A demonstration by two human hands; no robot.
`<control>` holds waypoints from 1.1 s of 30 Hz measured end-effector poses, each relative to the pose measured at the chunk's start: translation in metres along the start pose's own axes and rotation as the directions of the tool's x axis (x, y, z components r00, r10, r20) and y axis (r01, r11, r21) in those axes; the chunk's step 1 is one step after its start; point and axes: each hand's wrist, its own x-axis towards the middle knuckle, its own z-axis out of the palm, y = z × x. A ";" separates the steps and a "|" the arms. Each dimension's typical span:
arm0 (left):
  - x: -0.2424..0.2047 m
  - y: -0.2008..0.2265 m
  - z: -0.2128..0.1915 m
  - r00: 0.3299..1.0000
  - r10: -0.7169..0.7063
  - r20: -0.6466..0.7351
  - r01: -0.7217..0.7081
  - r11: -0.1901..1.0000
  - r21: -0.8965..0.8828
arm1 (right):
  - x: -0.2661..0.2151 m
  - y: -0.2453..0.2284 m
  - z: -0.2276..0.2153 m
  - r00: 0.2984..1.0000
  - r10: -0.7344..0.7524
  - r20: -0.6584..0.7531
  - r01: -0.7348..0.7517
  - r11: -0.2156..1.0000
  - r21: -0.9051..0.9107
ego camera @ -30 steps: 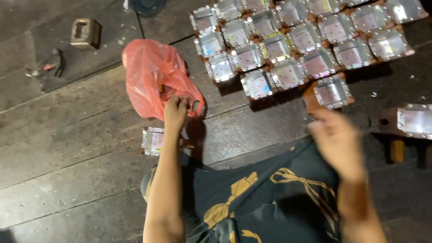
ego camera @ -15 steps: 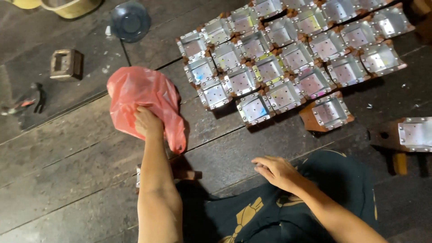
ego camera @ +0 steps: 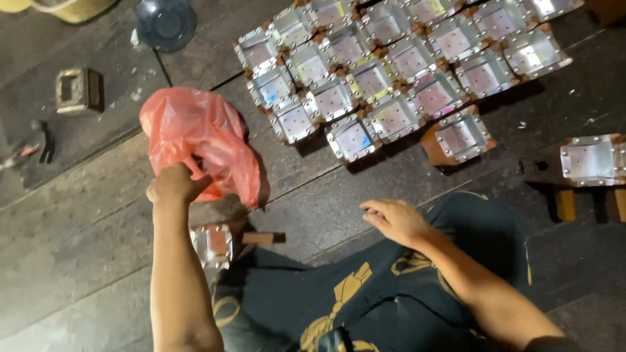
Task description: The person sits on the floor and uses a small wooden stick to press or tap the metal plates on small wooden blocks. They handle several blocks one at a time, tapping the metal surfaces and then placing the blocks aside.
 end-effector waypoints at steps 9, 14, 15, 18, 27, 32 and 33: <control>-0.067 0.028 0.130 0.872 0.295 -0.391 -0.437 0.108 -0.893 | -0.008 -0.025 0.001 0.996 0.077 -0.043 -0.039 0.820 0.570; -0.090 0.107 0.181 0.833 0.477 -0.282 -0.297 -0.044 -0.954 | -0.018 -0.034 0.005 0.990 -0.044 -0.137 0.140 0.510 0.848; -0.101 0.123 0.176 0.821 0.498 -0.280 -0.301 -0.041 -0.953 | -0.020 -0.037 0.002 0.987 -0.029 -0.156 0.149 0.507 0.849; -0.138 0.160 0.144 0.726 0.658 -0.203 -0.269 0.000 -0.963 | -0.019 -0.034 -0.002 0.972 0.144 -0.184 0.121 0.362 0.924; -0.155 0.315 0.113 0.436 0.604 -0.667 -0.897 0.354 -0.266 | 0.096 0.201 0.176 0.963 0.099 -0.252 -0.036 0.969 0.243; -0.121 0.397 0.175 0.264 0.678 -0.687 -0.763 0.582 0.281 | 0.073 0.152 0.106 0.979 -0.013 -0.204 0.004 0.999 -0.044; -0.113 0.399 0.178 0.259 0.680 -0.686 -0.768 0.576 0.282 | 0.067 0.147 0.099 0.982 -0.030 -0.184 0.011 0.995 -0.102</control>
